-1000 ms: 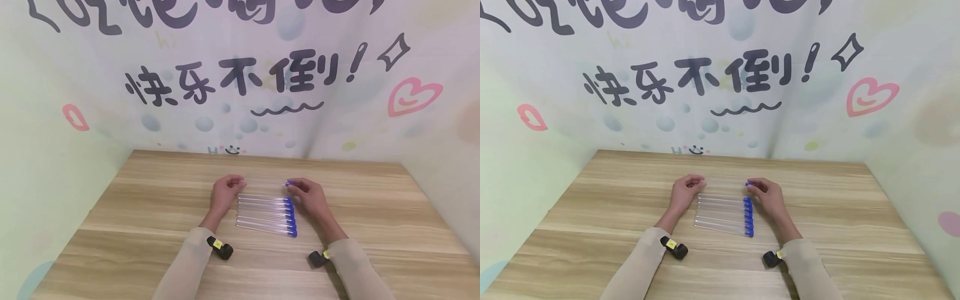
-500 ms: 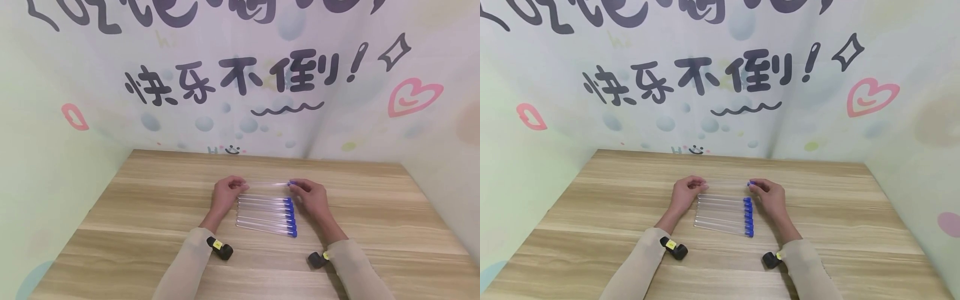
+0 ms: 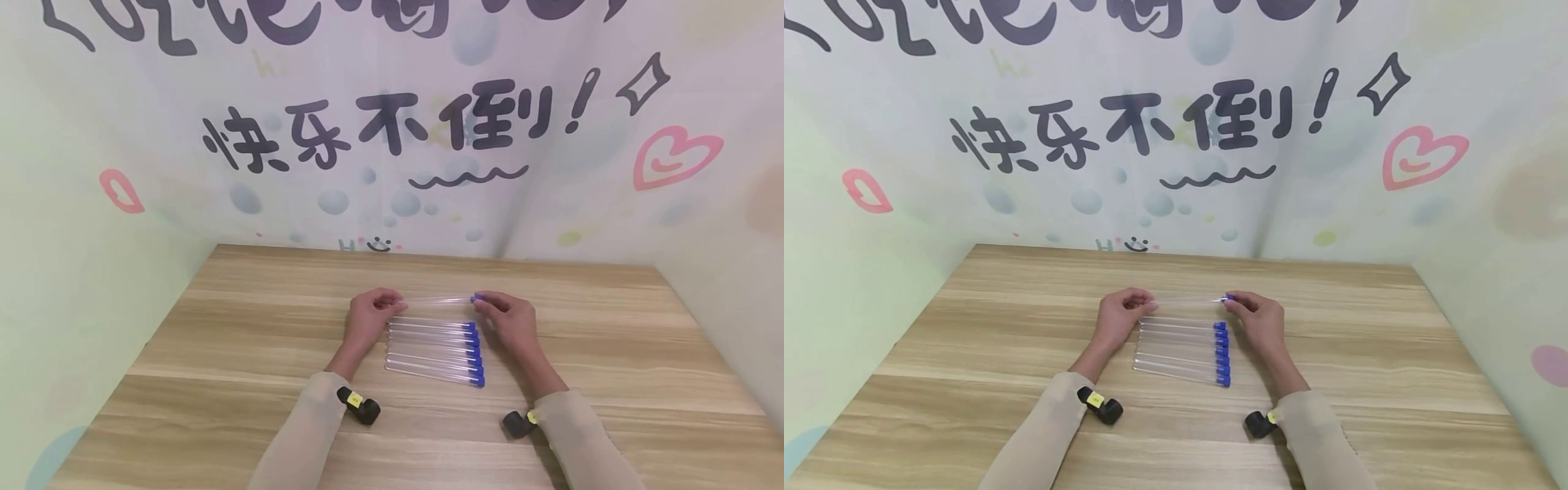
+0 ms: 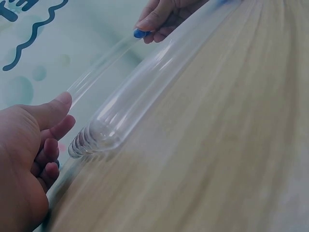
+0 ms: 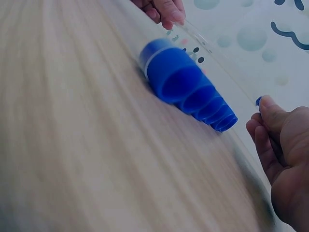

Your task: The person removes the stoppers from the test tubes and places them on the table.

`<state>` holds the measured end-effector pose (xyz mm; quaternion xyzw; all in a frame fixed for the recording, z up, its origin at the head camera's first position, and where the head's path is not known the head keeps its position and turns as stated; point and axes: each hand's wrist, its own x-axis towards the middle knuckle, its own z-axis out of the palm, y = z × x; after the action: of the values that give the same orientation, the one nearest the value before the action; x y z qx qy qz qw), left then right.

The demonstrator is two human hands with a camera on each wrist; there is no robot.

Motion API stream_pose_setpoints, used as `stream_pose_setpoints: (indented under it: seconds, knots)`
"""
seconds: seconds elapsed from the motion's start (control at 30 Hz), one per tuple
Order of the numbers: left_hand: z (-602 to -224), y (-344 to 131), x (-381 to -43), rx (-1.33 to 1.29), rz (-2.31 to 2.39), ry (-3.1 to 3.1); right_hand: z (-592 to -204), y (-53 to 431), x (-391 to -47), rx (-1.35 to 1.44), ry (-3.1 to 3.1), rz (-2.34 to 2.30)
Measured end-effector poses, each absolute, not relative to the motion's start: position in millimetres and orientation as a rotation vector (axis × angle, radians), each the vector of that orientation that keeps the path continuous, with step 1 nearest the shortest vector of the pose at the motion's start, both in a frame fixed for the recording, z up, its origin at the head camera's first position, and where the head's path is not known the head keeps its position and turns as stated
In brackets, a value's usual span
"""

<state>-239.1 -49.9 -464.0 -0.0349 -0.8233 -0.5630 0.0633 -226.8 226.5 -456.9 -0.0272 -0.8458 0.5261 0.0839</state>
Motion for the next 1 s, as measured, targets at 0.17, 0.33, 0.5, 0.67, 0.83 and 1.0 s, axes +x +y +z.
stream_pose_setpoints:
  seconds: [0.17,0.33,0.5,0.67,0.83,1.0]
  knots:
    - [-462.5,-50.0,-238.5,-0.092,-1.705,-2.493,-456.5,226.0,-226.2,-0.074,-2.523,1.551]
    - [-462.6,-50.2,-238.9,-0.072,-1.730,-2.492,-456.6,225.5,-226.1,-0.058,-2.518,1.507]
    - [-462.4,-50.3,-239.2,-0.061,-1.735,-2.485,-456.1,225.1,-225.8,-0.059,-2.513,1.503]
    - [-461.7,-50.0,-239.1,-0.071,-1.730,-2.481,-456.1,224.4,-225.9,-0.065,-2.504,1.489]
    - [-460.6,-50.0,-238.8,-0.070,-1.719,-2.482,-456.0,223.2,-225.4,-0.081,-2.503,1.484]
    - [-460.2,-49.7,-239.1,-0.066,-1.717,-2.479,-455.8,222.4,-225.1,-0.090,-2.500,1.478]
